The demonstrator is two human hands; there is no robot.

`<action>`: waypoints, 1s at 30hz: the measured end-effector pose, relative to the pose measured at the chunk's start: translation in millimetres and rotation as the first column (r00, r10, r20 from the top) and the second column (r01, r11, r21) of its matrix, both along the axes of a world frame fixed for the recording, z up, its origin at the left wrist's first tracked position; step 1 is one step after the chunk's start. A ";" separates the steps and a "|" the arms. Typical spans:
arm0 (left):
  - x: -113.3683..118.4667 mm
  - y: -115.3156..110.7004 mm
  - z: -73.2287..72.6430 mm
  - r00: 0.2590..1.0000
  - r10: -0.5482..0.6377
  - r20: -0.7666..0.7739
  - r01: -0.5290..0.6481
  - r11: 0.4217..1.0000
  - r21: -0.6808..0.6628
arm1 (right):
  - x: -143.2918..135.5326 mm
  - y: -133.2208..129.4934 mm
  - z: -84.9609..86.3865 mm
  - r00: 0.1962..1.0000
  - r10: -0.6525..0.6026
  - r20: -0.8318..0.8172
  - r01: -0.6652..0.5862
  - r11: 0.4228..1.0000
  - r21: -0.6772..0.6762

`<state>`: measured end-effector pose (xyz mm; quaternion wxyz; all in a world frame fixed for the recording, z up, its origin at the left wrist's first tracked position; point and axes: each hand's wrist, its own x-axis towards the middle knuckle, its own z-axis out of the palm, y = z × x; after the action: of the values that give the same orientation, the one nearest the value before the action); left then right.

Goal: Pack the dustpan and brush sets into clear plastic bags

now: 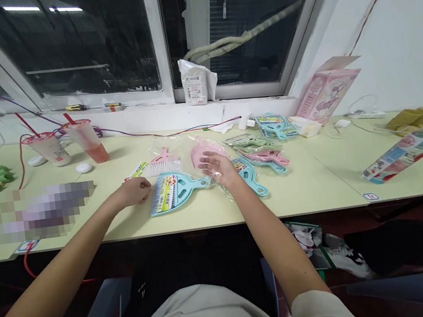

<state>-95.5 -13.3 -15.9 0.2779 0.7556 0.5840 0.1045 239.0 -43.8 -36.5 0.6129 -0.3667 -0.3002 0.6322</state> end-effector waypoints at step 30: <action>29.3 12.1 -6.9 0.962 0.216 0.167 -0.216 0.976 -0.013 | -43.5 -6.7 -6.9 0.965 -0.253 0.065 0.244 0.962 0.123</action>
<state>-66.2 -1.3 -22.8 0.3109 0.6766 0.6372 0.1989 195.5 -50.6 -43.3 0.6947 -0.3912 -0.3117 0.5169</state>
